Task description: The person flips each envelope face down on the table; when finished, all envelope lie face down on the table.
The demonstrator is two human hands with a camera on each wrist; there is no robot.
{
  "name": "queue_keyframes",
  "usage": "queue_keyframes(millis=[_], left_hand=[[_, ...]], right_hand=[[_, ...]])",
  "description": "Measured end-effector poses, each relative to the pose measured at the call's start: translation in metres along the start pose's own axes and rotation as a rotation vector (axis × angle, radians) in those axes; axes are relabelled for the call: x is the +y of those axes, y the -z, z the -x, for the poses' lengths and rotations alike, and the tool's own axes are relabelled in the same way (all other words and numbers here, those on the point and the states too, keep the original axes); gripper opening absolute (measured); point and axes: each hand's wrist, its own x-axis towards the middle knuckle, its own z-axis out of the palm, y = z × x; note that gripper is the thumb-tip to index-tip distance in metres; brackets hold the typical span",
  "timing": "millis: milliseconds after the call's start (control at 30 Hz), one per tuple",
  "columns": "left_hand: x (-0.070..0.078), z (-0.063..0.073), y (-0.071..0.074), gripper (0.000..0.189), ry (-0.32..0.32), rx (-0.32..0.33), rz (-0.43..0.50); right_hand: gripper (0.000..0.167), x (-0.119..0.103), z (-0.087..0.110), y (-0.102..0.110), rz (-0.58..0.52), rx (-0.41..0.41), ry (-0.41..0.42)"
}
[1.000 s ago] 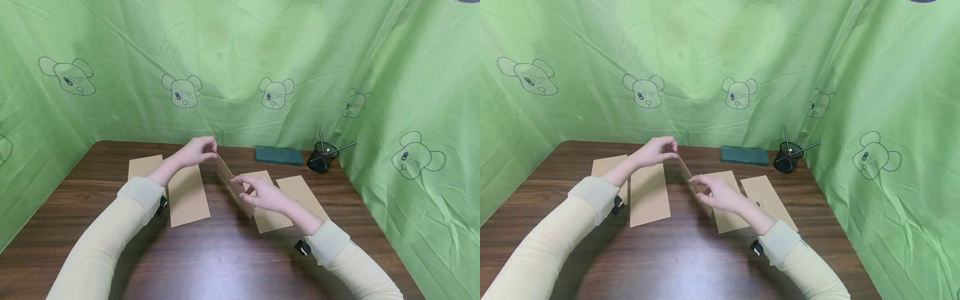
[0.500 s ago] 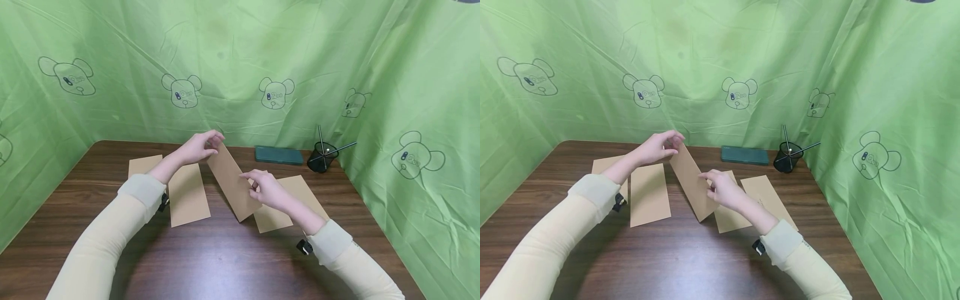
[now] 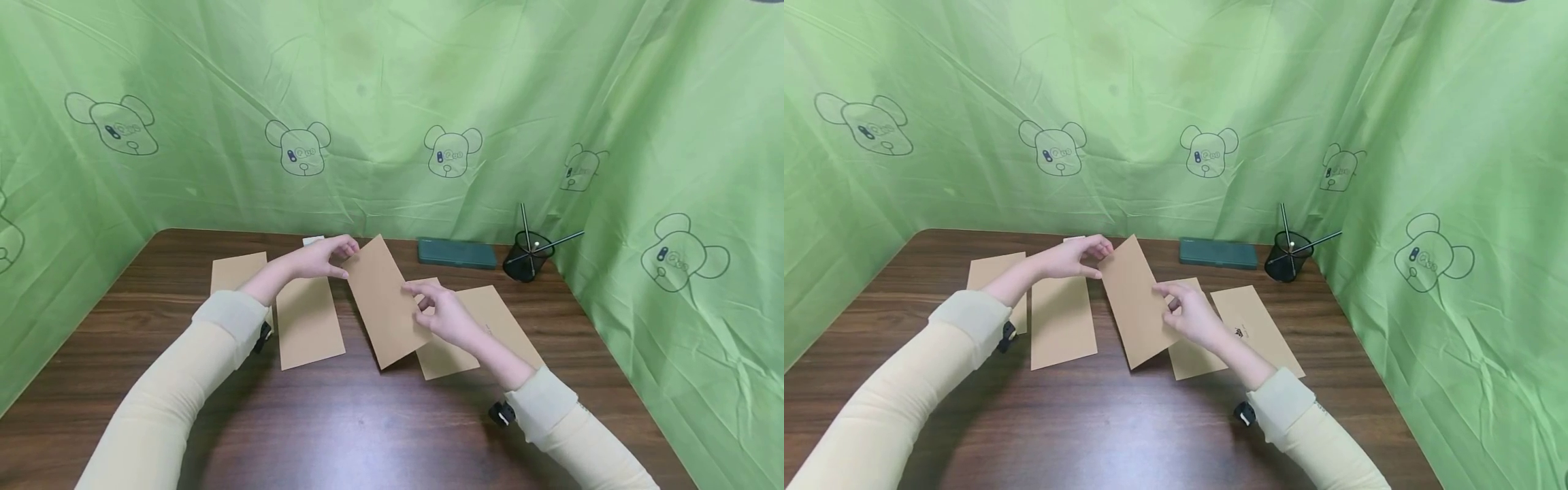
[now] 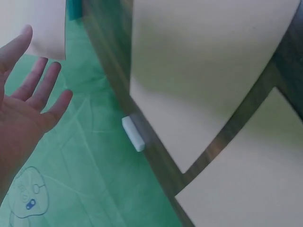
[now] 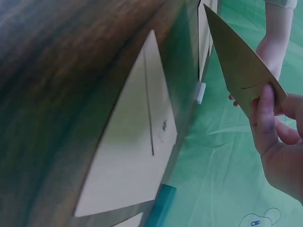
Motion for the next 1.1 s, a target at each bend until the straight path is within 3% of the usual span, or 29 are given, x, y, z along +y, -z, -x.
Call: queue_keyframes(millis=[500,900,1100], left_hand=[[-0.021,-0.004,-0.025,0.053,0.010,-0.002,-0.035],[-0.033,-0.002,-0.043,0.051,0.057,-0.023,-0.088],[-0.036,-0.002,-0.051,0.049,0.103,-0.021,-0.185]], right_hand=[[0.049,0.019,0.001,-0.025,-0.037,-0.064,-0.012],[0.063,0.032,0.003,-0.040,0.093,-0.189,-0.010],[0.074,0.034,0.003,-0.043,0.194,-0.225,-0.024]])
